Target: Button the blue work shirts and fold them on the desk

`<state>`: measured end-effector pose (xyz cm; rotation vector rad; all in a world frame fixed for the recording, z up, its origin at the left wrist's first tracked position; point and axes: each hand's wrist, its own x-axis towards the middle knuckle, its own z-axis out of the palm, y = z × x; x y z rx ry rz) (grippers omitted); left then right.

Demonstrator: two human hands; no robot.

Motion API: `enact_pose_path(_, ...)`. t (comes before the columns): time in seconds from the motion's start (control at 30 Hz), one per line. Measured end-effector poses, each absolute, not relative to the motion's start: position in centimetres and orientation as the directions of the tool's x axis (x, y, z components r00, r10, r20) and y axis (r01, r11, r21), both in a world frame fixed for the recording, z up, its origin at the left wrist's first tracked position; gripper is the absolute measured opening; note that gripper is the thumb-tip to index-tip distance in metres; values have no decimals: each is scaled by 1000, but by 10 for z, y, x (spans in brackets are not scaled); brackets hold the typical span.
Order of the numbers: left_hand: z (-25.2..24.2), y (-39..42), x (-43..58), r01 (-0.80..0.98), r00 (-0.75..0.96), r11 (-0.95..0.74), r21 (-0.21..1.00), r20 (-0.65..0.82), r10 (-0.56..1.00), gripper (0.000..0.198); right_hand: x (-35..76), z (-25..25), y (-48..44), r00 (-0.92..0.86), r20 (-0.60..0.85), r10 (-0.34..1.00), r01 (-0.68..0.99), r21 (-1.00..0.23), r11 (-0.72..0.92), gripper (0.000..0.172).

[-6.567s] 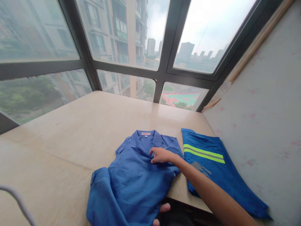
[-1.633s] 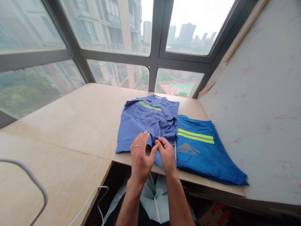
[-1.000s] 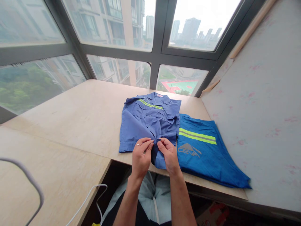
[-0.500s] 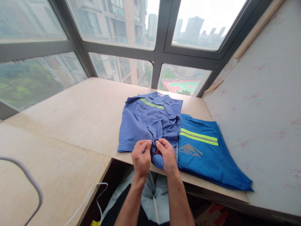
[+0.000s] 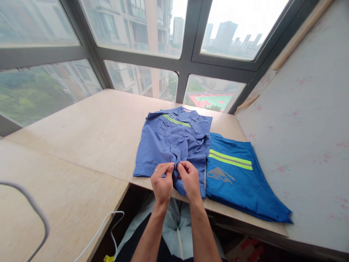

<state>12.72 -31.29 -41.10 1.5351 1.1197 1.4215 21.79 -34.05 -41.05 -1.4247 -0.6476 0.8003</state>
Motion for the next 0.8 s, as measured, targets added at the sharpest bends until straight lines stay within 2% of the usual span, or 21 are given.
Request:
enact_pose_path(0.17,-413,-310,124,101,-9,-355,929,357,934,16,207,-410,-337,660,38,751,71,-997,-12,21)
enact_pose_path(0.33,-414,-307,120,131,-5,-406,905,410,912,16,196,-405,-330,720,86,689,91,-995,29,18)
enact_pose_path(0.5,-414,-305,117,149,-26,-451,880,459,888,16,195,-405,-324,719,35,694,10,-999,40,19)
enact_pose_path(0.7,-416,-305,119,150,-46,-429,891,440,897,17,199,-413,-321,568,-205,797,-357,-934,14,27)
enact_pose_path(0.8,-412,-304,120,137,17,-385,913,387,922,18,200,-416,-321,608,-177,774,-354,-933,65,27)
